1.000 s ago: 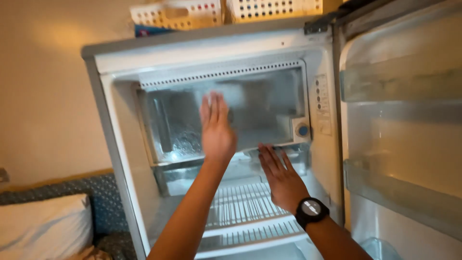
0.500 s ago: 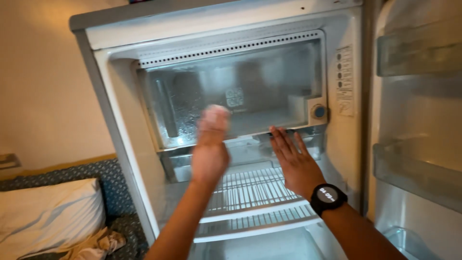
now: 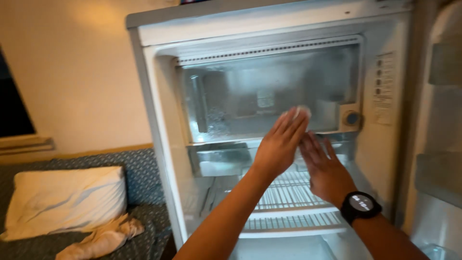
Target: Cleaning the internal compartments and shelves of a refrigerator and freezer.
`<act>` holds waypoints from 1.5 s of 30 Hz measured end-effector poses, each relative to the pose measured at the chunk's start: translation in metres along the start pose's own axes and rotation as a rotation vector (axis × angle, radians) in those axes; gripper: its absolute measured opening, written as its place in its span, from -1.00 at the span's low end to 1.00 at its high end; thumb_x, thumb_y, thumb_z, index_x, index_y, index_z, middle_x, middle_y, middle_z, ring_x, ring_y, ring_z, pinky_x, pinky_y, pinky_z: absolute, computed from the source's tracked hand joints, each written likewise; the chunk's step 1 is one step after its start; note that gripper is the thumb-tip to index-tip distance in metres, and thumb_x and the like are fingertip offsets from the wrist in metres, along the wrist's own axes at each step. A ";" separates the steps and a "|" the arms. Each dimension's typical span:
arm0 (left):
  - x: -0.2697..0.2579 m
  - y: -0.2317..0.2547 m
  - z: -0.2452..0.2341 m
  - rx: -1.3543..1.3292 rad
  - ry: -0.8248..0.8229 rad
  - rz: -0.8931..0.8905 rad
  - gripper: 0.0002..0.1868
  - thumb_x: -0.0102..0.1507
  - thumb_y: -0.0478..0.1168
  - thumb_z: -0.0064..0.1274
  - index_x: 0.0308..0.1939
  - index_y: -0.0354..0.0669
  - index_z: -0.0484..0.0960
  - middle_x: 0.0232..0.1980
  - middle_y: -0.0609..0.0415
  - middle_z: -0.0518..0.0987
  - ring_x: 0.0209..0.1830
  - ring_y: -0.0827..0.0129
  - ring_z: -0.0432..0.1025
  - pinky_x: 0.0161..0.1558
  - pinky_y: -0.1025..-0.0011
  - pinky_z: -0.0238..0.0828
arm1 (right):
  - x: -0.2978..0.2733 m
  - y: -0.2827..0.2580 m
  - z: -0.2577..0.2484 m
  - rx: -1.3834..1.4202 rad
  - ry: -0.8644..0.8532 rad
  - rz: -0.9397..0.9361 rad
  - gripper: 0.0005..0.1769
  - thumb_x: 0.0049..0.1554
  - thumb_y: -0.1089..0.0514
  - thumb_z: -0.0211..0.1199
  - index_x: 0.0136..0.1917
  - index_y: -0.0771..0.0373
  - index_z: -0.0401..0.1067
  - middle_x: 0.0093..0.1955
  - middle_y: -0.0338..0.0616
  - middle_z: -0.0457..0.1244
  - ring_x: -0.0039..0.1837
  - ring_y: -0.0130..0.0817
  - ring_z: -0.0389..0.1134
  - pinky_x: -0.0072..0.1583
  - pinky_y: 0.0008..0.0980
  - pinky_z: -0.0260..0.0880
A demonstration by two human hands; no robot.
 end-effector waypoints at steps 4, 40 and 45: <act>-0.069 -0.042 -0.039 0.094 -0.026 -0.205 -0.21 0.29 -0.56 -0.26 0.62 -0.14 0.08 0.64 -0.13 0.19 0.65 0.04 0.11 0.62 0.13 -0.05 | 0.002 -0.008 -0.010 0.010 0.014 0.018 0.08 -0.24 0.43 0.14 0.58 0.40 -0.01 0.73 0.09 -0.30 0.67 -0.01 -0.30 0.55 0.10 -0.26; -0.021 -0.058 -0.056 0.638 -0.051 -0.033 -0.25 0.28 -0.47 -0.14 0.58 -0.17 0.13 0.65 -0.01 0.13 0.66 0.21 0.07 0.61 0.23 0.15 | 0.004 -0.008 -0.001 -0.052 -0.060 0.035 0.10 -0.26 0.33 0.20 0.57 0.35 -0.02 0.74 0.07 -0.35 0.68 -0.02 -0.31 0.55 0.13 -0.23; -0.016 -0.130 -0.077 0.689 -0.006 -0.072 -0.38 0.34 -0.34 -0.08 0.51 -0.32 0.26 0.46 -0.19 0.36 0.43 0.02 0.35 0.19 0.24 0.54 | 0.005 -0.007 -0.004 -0.038 -0.006 0.030 0.12 -0.27 0.34 0.18 0.58 0.35 -0.03 0.74 0.09 -0.34 0.67 -0.02 -0.31 0.55 0.14 -0.25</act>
Point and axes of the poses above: each hand's wrist, its own x-axis towards the middle knuckle, its own z-axis out of the palm, y = z × x, the point moved 6 cm from there along x, towards the middle knuckle
